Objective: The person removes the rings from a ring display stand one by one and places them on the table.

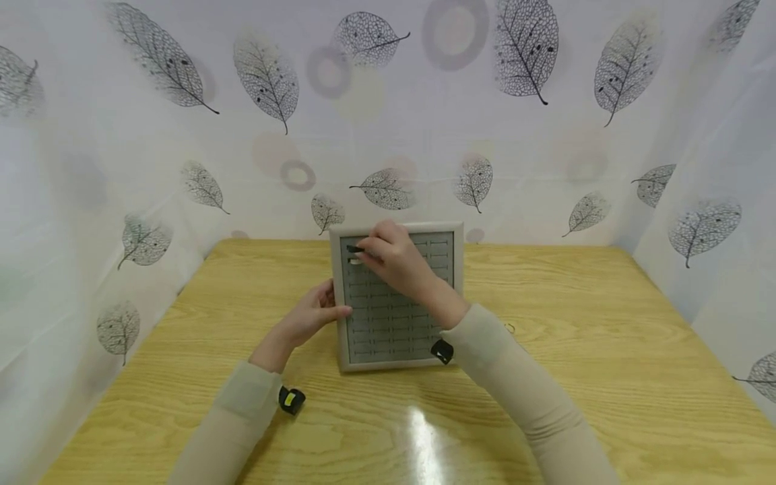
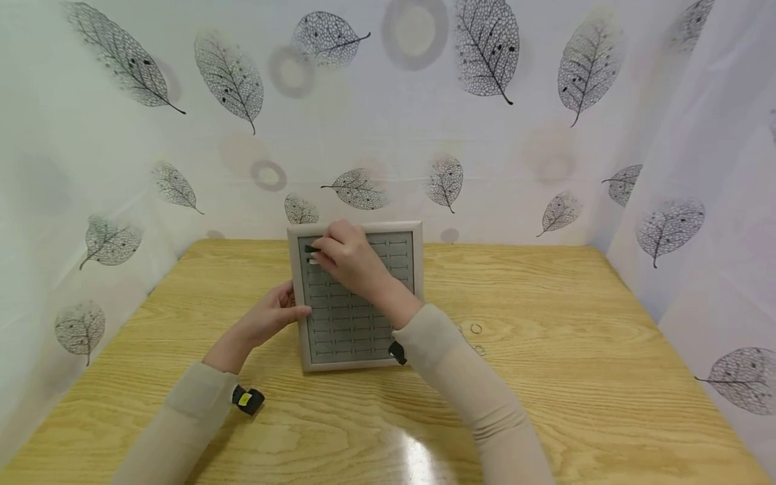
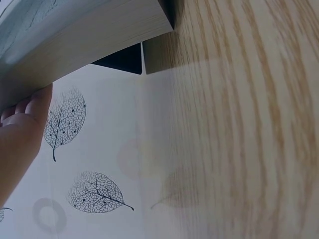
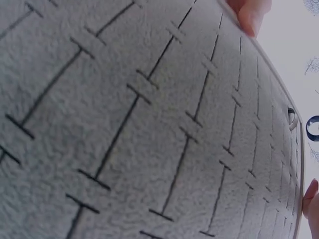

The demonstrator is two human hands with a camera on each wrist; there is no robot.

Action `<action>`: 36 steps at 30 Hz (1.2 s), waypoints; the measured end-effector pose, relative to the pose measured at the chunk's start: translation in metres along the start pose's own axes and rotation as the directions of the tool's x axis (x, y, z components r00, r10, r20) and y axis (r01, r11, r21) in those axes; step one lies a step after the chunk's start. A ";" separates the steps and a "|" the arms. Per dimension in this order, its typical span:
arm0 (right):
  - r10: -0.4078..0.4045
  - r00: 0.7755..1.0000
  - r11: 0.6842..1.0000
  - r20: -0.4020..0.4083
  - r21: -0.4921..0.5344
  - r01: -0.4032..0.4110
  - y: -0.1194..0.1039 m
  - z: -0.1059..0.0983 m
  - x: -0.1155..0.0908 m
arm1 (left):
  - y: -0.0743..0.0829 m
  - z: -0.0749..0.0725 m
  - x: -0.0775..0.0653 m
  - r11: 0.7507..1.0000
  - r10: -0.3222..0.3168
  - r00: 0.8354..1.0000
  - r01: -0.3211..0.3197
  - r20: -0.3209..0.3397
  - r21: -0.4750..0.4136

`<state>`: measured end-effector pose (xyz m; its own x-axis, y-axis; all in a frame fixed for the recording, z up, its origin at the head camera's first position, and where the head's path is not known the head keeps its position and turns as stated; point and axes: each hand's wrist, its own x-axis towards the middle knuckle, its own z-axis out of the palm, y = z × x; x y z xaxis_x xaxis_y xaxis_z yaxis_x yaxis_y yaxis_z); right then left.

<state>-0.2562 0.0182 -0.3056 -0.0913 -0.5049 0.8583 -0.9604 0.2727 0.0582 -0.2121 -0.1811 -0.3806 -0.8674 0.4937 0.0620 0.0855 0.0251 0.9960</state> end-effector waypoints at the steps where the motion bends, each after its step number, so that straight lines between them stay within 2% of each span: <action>1: 0.000 1.000 1.000 -0.002 0.005 0.000 0.000 0.000 -0.001 | 0.000 0.000 0.000 1.000 0.004 1.000 -0.004 0.002 0.001; 6: -0.005 1.000 1.000 -0.020 0.015 0.005 -0.002 -0.005 -0.008 | 0.001 0.002 0.000 1.000 0.000 1.000 0.000 0.000 0.003; 19: -0.089 0.995 0.992 -0.041 -0.093 0.085 -0.014 -0.039 -0.050 | 0.001 0.001 0.003 0.999 -0.016 1.000 0.016 -0.017 0.029; 26: -0.114 0.993 0.984 0.035 -0.131 0.118 -0.018 -0.065 -0.080 | 0.001 0.001 0.003 1.000 -0.014 1.000 0.015 -0.022 0.027; 36: -0.119 0.989 0.975 0.092 -0.177 0.134 -0.025 -0.096 -0.128 | -0.001 -0.001 0.001 1.000 -0.008 1.000 0.009 -0.025 0.025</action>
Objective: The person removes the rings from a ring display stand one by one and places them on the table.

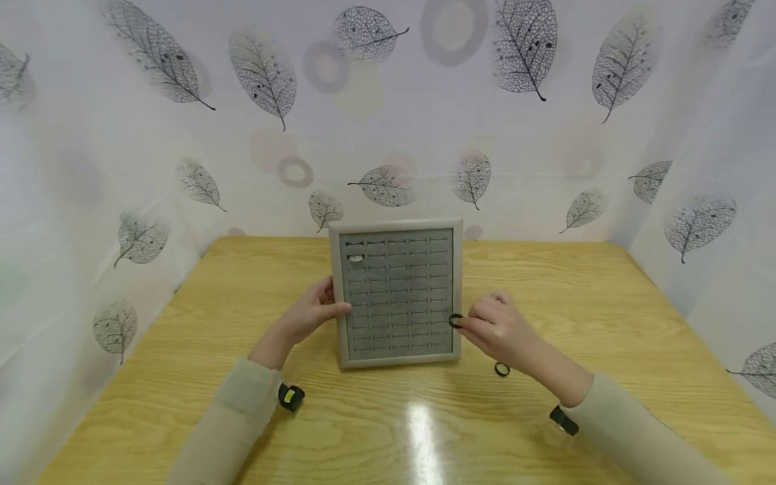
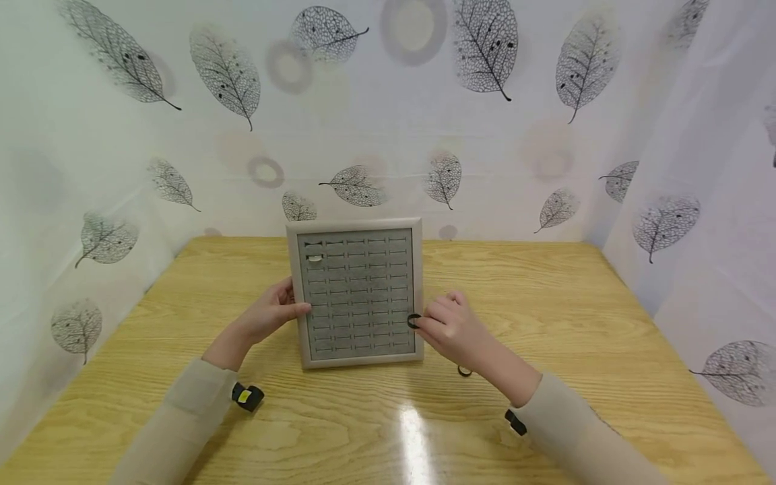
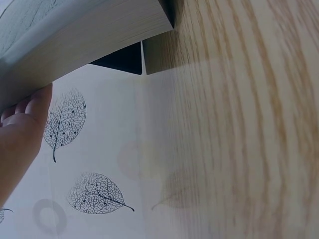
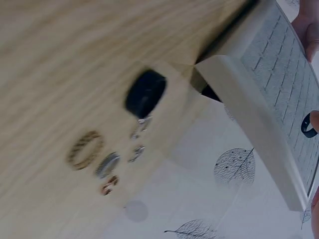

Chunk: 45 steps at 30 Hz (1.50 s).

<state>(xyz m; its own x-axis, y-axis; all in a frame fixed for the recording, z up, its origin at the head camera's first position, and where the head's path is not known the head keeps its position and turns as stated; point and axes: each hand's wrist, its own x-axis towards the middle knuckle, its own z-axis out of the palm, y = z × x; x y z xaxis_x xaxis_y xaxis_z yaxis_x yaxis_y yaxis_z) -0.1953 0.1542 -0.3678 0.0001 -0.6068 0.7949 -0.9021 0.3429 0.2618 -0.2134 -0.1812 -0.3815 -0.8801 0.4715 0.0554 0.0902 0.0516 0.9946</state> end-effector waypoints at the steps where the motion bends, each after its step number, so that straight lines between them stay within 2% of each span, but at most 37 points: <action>1: 0.003 1.000 1.000 0.009 -0.006 -0.003 -0.001 -0.003 -0.005 | 0.000 0.000 0.000 1.000 0.002 1.000 -0.002 0.002 -0.001; 9: 0.023 0.996 1.000 0.091 -0.019 -0.021 -0.010 -0.024 -0.032 | 0.000 -0.001 0.001 1.000 0.006 1.000 -0.006 -0.012 0.016; 16: 0.081 0.979 0.997 0.185 -0.010 -0.081 -0.023 -0.038 -0.055 | 0.001 -0.001 0.000 1.000 0.007 1.000 -0.007 -0.016 0.019; 22: 0.137 0.934 0.987 0.330 0.033 -0.156 -0.034 -0.048 -0.070 | 0.000 -0.001 0.000 1.000 0.001 1.000 -0.001 -0.009 0.011; 30: 0.142 0.866 0.983 0.480 0.037 -0.182 -0.038 -0.054 -0.080 | -0.003 -0.002 0.002 1.000 -0.002 1.000 0.002 -0.013 -0.003; 41: 0.144 0.799 0.976 0.583 0.050 -0.212 -0.041 -0.055 -0.080 | -0.002 -0.001 0.001 1.000 0.005 1.000 -0.005 -0.004 -0.020; 45: 0.144 0.785 0.975 0.602 0.050 -0.217 -0.042 -0.055 -0.080 | -0.002 0.000 0.001 1.000 0.007 1.000 -0.007 0.000 -0.020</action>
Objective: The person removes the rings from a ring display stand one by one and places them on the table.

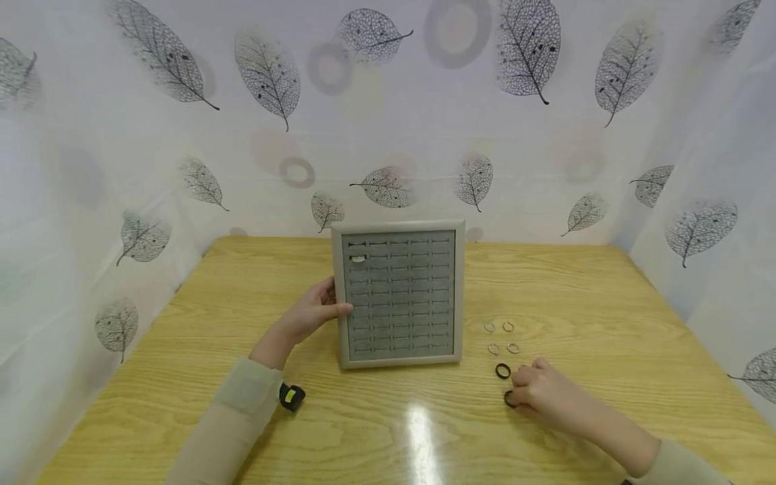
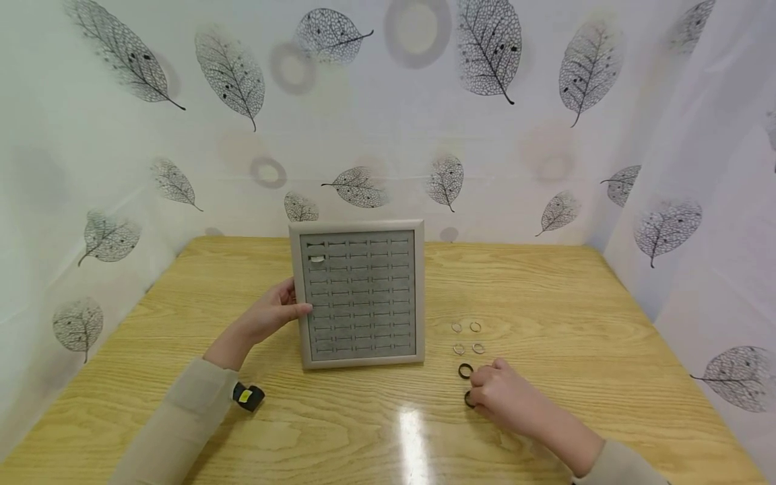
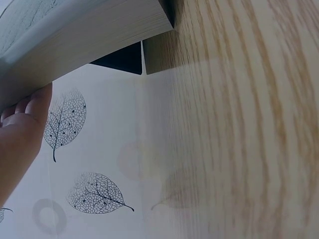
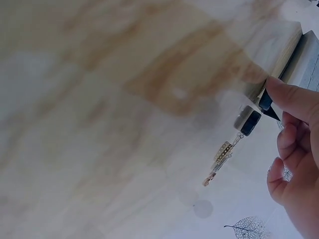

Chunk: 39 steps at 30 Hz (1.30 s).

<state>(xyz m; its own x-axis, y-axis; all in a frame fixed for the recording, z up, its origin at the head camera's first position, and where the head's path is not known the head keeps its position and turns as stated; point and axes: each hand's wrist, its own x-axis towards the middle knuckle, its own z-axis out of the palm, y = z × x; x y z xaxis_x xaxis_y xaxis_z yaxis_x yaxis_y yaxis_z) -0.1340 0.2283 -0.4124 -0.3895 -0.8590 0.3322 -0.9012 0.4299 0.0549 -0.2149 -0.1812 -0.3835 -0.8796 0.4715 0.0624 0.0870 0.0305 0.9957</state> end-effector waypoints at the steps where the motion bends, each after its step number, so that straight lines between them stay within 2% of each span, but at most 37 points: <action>1: 0.002 1.000 1.000 0.005 0.001 -0.002 0.000 0.000 0.000 | 0.000 0.000 0.000 1.000 -0.001 1.000 0.001 0.000 0.000; 9: 0.006 0.999 1.000 0.049 0.023 -0.007 0.000 0.000 -0.002 | 0.000 0.000 0.001 1.000 -0.001 1.000 0.001 0.004 0.002; 14: 0.005 0.999 0.999 0.043 0.033 -0.006 0.001 -0.001 -0.001 | 0.000 -0.001 0.000 1.000 -0.003 1.000 0.003 0.006 0.003; 19: -0.007 0.999 0.998 -0.054 0.055 0.010 0.003 -0.005 0.005 | 0.000 -0.001 0.000 1.000 -0.006 1.000 0.006 0.004 0.007; 25: 0.000 0.993 0.999 -0.119 0.039 0.004 0.008 -0.016 0.021 | 0.001 0.000 -0.001 1.000 -0.005 1.000 0.005 0.005 0.013; 30: -0.031 0.974 0.999 -0.223 0.006 0.033 0.010 -0.021 0.044 | 0.001 -0.001 -0.001 1.000 -0.007 1.000 0.007 -0.002 0.014; 39: -0.077 0.944 0.997 -0.322 -0.042 0.067 0.014 -0.027 0.085 | 0.000 -0.001 -0.001 1.000 -0.003 1.000 0.003 -0.003 0.014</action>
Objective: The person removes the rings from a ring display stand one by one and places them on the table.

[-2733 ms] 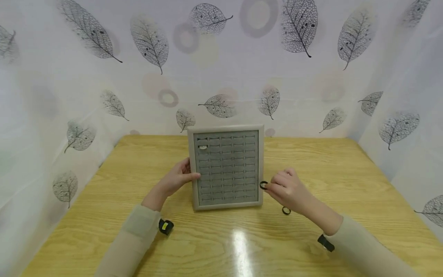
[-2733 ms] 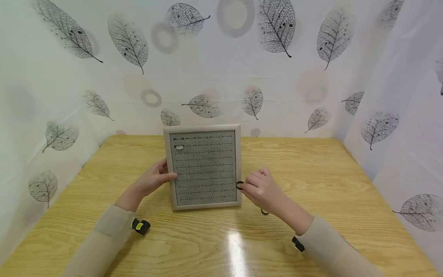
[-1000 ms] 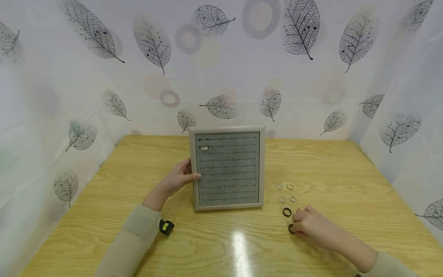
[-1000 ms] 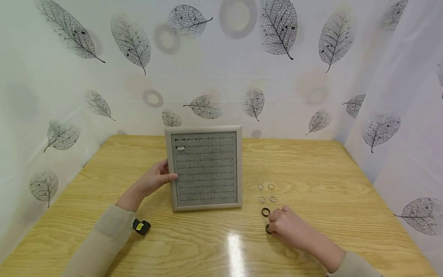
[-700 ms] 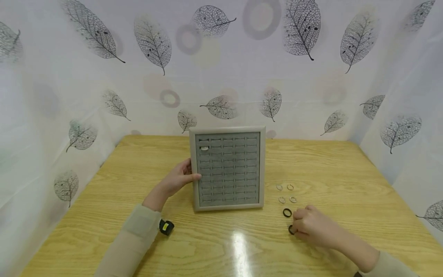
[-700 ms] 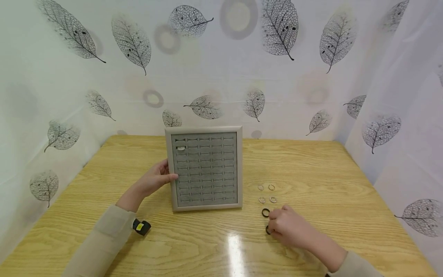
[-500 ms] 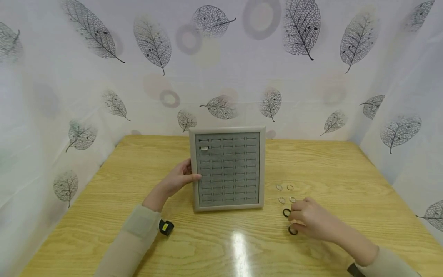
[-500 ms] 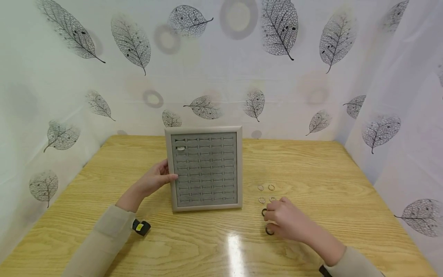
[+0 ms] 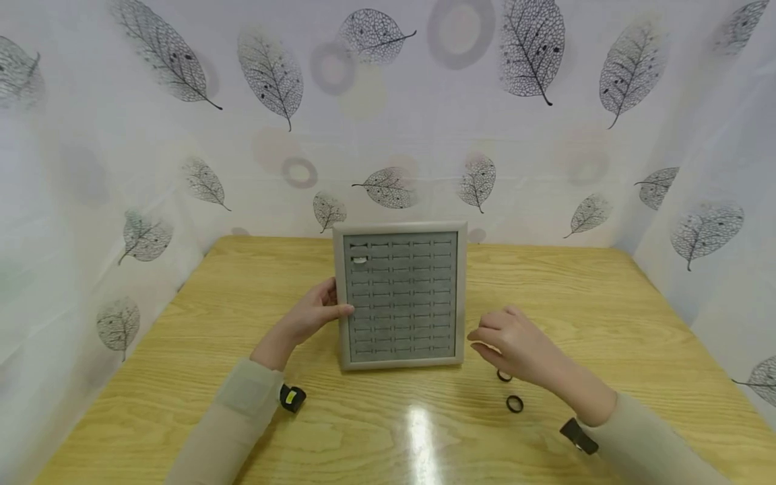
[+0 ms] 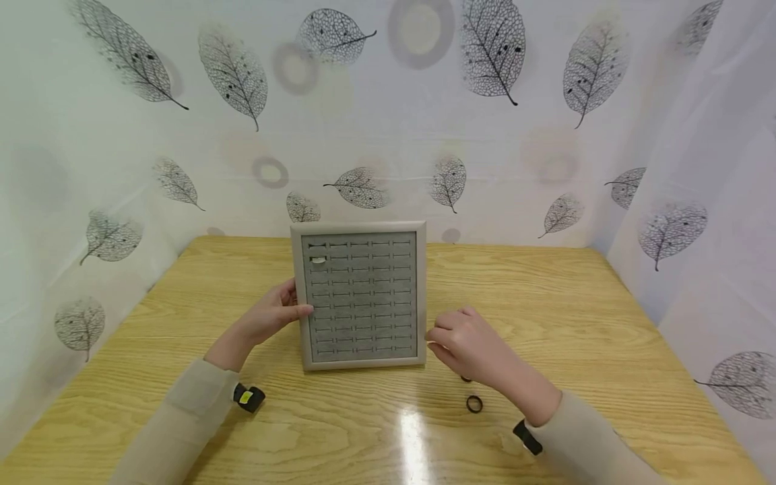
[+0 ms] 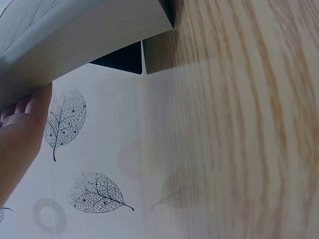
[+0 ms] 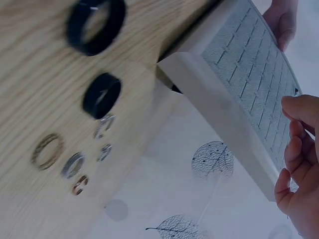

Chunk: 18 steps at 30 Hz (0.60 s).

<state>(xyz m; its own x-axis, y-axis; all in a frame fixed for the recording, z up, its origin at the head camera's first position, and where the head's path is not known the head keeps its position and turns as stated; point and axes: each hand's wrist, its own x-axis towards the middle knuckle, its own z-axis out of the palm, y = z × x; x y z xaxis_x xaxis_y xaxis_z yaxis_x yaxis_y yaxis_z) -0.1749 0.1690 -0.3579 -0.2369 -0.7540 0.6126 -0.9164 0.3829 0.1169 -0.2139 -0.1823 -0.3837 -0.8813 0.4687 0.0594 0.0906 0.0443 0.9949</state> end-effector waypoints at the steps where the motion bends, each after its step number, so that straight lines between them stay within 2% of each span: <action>1: -0.002 1.000 1.000 -0.006 -0.003 0.002 0.001 0.001 0.004 | 0.000 0.000 0.000 1.000 0.000 1.000 0.000 0.000 0.001; 18: -0.035 0.992 0.998 -0.118 0.044 0.040 0.005 0.021 0.066 | 0.000 0.000 0.001 1.000 0.002 1.000 -0.002 0.005 -0.017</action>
<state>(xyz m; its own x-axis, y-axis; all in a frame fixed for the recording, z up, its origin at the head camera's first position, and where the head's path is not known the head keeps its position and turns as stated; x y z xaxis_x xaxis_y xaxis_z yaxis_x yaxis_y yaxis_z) -0.2016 0.1100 -0.3334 -0.1652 -0.6985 0.6963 -0.9384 0.3286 0.1070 -0.2150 -0.1816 -0.3835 -0.8787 0.4733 0.0614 0.0846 0.0278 0.9960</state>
